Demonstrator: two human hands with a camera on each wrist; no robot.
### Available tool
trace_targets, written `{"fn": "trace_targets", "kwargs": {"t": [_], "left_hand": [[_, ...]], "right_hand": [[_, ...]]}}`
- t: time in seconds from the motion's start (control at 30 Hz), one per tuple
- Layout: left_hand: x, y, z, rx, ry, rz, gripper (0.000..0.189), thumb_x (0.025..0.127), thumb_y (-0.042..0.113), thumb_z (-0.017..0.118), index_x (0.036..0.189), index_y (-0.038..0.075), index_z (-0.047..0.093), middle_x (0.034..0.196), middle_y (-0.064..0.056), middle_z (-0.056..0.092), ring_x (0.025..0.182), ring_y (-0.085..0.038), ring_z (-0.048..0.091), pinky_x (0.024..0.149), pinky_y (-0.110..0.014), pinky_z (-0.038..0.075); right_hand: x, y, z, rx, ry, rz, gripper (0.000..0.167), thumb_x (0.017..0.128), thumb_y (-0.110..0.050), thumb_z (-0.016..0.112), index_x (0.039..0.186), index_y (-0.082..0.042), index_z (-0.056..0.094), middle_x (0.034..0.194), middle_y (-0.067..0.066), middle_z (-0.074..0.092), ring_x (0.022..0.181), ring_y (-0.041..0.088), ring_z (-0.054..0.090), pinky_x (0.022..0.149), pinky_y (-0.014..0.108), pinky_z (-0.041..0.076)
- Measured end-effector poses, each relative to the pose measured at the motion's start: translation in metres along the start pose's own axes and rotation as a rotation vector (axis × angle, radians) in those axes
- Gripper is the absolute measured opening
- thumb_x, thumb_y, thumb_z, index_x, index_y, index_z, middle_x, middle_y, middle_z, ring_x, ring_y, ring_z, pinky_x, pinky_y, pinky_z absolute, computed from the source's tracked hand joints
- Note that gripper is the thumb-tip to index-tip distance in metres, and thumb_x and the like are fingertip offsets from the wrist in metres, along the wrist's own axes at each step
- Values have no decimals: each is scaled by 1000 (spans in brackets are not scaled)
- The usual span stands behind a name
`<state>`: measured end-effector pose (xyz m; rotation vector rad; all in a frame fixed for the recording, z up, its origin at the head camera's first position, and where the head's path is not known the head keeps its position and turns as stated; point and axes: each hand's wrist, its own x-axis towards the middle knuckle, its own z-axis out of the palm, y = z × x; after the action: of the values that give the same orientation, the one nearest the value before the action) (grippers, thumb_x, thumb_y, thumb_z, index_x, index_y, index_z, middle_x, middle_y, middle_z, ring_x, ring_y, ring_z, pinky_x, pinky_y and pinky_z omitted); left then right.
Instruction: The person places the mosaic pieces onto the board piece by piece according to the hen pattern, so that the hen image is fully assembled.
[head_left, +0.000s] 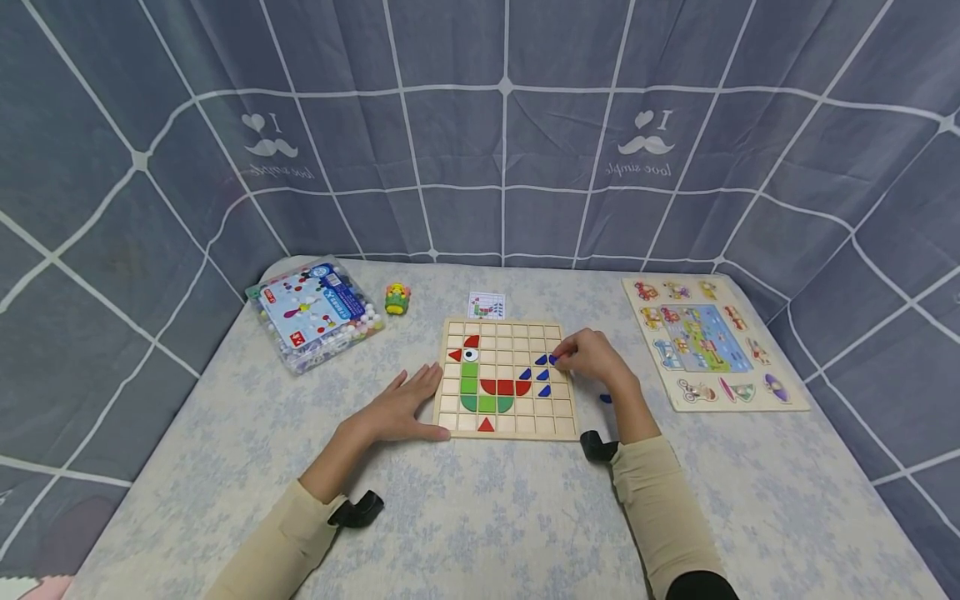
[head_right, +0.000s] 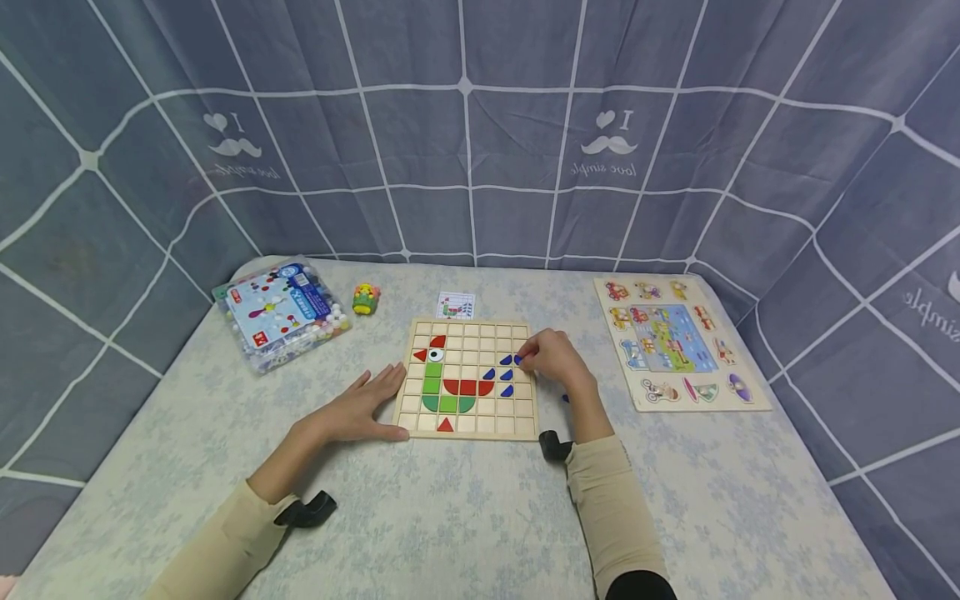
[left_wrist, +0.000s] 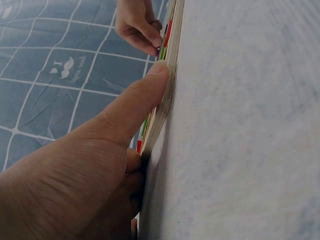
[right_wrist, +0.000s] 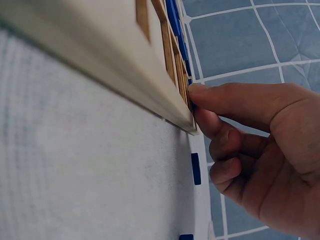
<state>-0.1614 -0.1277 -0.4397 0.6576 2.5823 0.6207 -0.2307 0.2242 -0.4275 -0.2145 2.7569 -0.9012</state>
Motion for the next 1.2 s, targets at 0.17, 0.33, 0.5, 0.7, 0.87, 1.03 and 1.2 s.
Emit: {"fn": "trace_targets", "kwargs": {"t": [0.17, 0.33, 0.5, 0.7, 0.87, 1.03, 1.2], "left_hand": [[-1, 0, 0, -10, 5, 10, 111, 80, 61, 70, 157, 6, 10, 165, -11, 9, 153, -29, 7, 124, -52, 2], [-1, 1, -1, -11, 3, 3, 112, 80, 60, 70, 157, 6, 10, 165, -10, 8, 153, -28, 6, 124, -51, 1], [1, 1, 0, -4, -3, -10, 112, 79, 62, 69, 157, 8, 9, 165, -8, 8, 154, -26, 5, 125, -49, 0], [1, 0, 1, -13, 1, -2, 112, 79, 62, 70, 157, 8, 10, 165, -9, 8, 153, -27, 6, 125, -50, 1], [1, -1, 0, -8, -1, -2, 113, 79, 62, 70, 157, 8, 8, 165, -8, 7, 153, -27, 5, 125, -50, 1], [0, -1, 0, -12, 6, 8, 114, 79, 62, 70, 157, 6, 9, 165, -11, 8, 153, -30, 7, 124, -53, 2], [0, -1, 0, -4, 0, 2, 114, 79, 63, 69, 157, 7, 8, 165, -9, 7, 153, -28, 6, 124, -52, 2]], "right_hand": [[-1, 0, -2, 31, -16, -1, 20, 80, -8, 77, 99, -2, 76, 91, 9, 75, 78, 16, 62, 71, 27, 50], [-1, 3, -5, 60, -43, 3, 23, 79, -7, 77, 102, -3, 76, 93, 8, 75, 80, 16, 64, 73, 29, 52], [-2, 9, -11, 78, -42, -8, 27, 79, -5, 76, 106, -1, 74, 95, 9, 74, 81, 16, 63, 73, 28, 51], [-5, 15, -19, 59, -16, -13, 30, 80, -4, 75, 109, 1, 73, 94, 11, 74, 78, 16, 61, 69, 27, 49], [-4, 21, -21, 30, 17, 23, 29, 82, -6, 74, 110, 0, 73, 95, 11, 73, 79, 19, 60, 67, 27, 47], [-2, 27, -21, -18, 63, 41, 30, 83, -8, 72, 112, 0, 71, 90, 10, 69, 78, 20, 56, 68, 29, 43], [-2, 29, -18, -69, 56, 39, 37, 86, -13, 70, 120, 0, 67, 87, 10, 66, 74, 20, 53, 67, 29, 42]]}}
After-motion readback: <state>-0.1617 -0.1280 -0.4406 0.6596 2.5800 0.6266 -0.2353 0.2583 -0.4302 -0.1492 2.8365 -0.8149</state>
